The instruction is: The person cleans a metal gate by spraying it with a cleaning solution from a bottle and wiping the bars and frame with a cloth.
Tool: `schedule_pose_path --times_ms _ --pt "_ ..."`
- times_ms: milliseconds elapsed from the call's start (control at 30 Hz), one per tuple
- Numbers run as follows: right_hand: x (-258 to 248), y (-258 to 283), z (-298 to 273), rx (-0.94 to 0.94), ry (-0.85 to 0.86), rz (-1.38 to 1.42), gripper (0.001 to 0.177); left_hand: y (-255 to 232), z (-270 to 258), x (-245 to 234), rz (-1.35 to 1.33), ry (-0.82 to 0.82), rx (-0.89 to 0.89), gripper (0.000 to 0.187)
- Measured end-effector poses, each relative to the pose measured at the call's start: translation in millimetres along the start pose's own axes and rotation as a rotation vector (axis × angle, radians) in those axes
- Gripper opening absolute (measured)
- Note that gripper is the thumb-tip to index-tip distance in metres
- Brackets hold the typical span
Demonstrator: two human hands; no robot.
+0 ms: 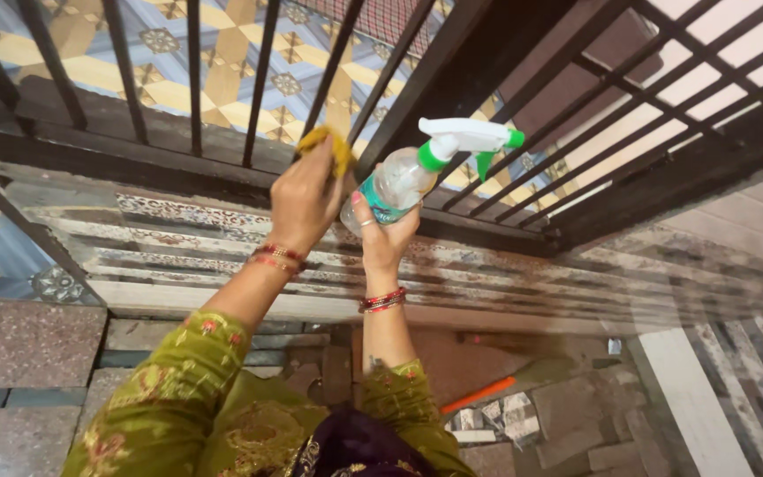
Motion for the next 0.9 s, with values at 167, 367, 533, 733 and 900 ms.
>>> schedule_pose_path --times_ms 167,367,533,733,900 --pt "-15 13 -1 -0.009 0.023 -0.038 0.063 -3 30 31 0.009 0.051 -0.089 0.061" --pt "-31 0 -8 0.067 -0.008 -0.139 0.062 9 1 34 0.031 0.070 -0.143 0.037" --pt "-29 -1 -10 0.057 0.009 -0.084 0.069 21 -18 33 0.154 0.176 -0.206 0.025" --pt "-21 4 -10 0.104 0.088 0.141 0.075 19 -17 17 0.069 0.258 -0.325 0.030" --pt "-9 -8 -17 0.219 0.307 0.303 0.059 18 -17 4 -0.155 0.204 -0.507 0.046"
Point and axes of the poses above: each hand's wrist, its own z-axis towards the middle knuckle, its own x-axis out of the palm, y = z × x, the point moved 1 cm from there along z, towards the middle knuckle, and after that the axes turned 7 degrees about -z, right-handed, at the moved point
